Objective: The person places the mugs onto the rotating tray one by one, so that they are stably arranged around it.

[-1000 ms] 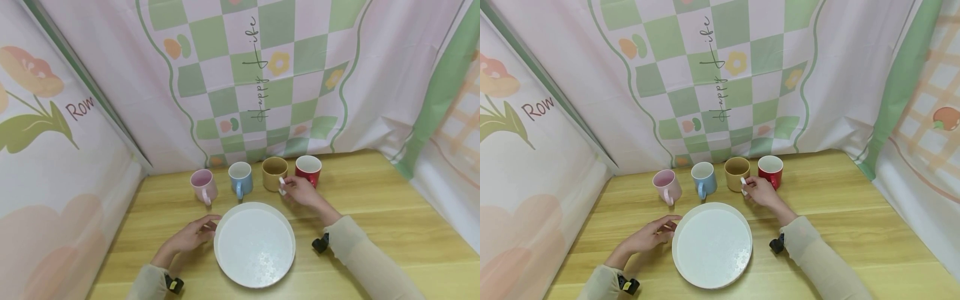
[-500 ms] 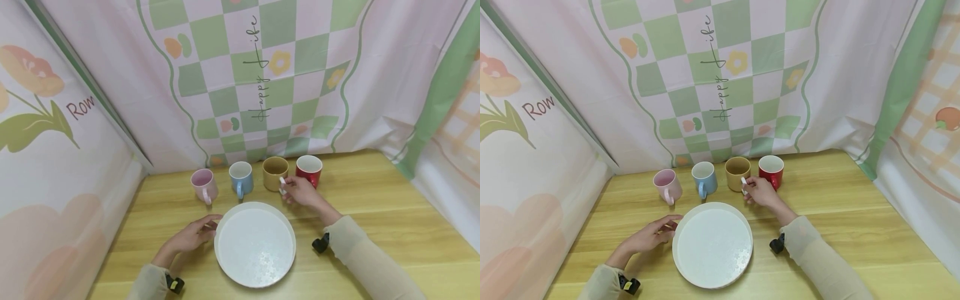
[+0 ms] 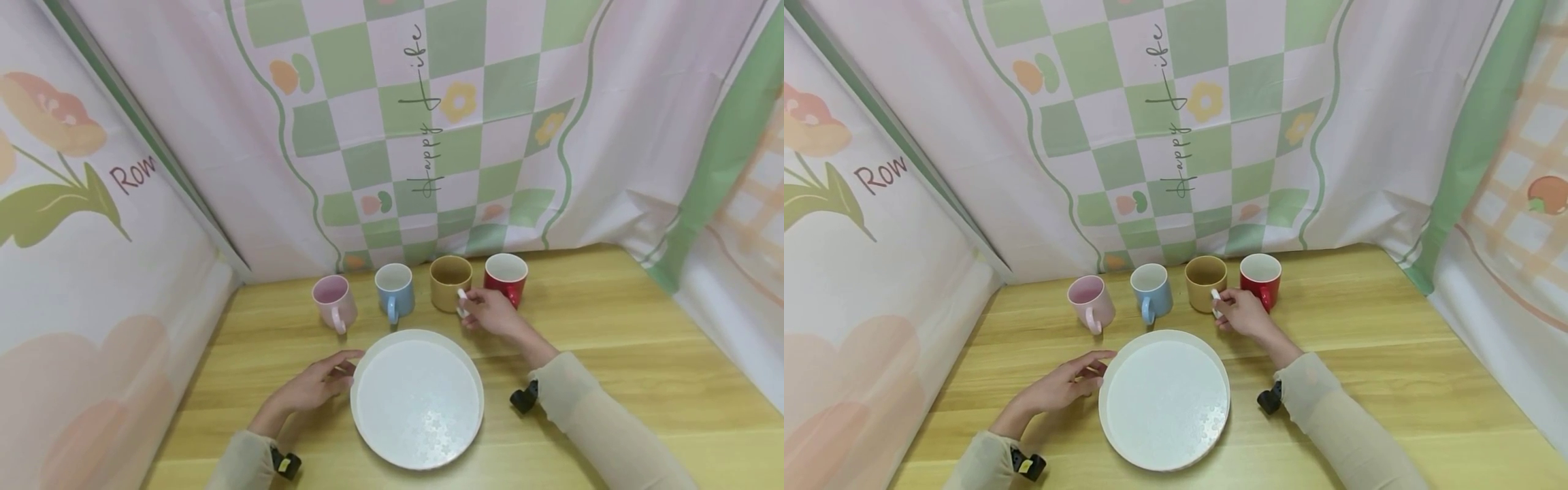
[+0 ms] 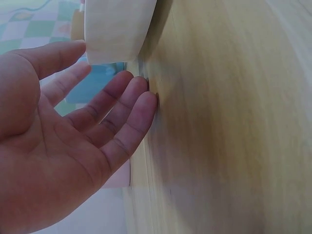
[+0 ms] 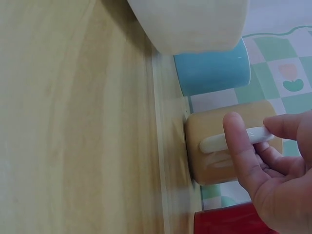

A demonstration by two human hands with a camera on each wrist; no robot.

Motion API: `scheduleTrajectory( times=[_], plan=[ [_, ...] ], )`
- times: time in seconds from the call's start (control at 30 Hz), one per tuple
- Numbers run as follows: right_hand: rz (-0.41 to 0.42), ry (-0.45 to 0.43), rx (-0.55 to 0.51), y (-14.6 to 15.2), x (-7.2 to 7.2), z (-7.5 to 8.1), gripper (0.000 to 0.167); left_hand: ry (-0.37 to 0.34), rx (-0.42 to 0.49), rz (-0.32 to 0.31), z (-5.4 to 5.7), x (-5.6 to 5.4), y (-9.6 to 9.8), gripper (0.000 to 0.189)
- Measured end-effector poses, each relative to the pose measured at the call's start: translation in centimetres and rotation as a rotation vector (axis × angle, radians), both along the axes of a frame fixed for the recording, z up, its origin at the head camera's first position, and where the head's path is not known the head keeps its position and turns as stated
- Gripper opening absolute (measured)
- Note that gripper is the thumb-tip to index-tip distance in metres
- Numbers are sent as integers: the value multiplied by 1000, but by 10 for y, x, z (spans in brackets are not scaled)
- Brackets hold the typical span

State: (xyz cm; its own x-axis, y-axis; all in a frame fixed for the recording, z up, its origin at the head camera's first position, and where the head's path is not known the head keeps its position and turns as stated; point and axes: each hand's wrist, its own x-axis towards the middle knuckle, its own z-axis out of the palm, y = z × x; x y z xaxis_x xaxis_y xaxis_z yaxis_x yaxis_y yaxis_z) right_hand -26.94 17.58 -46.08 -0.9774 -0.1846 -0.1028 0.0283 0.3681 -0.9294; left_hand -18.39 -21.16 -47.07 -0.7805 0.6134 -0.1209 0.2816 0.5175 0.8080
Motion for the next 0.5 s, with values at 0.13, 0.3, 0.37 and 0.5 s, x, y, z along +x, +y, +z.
scheduleTrajectory(
  times=[0.13, 0.3, 0.37, 0.5],
  plan=[
    [-6, 11, 3, 1, 0, -1, 34, -2, -4, 5, 0, 0, 0, 50],
    [-5, 33, 7, 3, 0, -2, 31, 5, -7, 6, -1, 0, 0, 50],
    [-5, 42, 9, 3, 1, -3, 30, 8, -9, 6, -1, 0, 0, 50],
    [-2, 56, 5, 4, 2, -2, 29, 8, -13, 4, -1, -1, -1, 51]
  ],
)
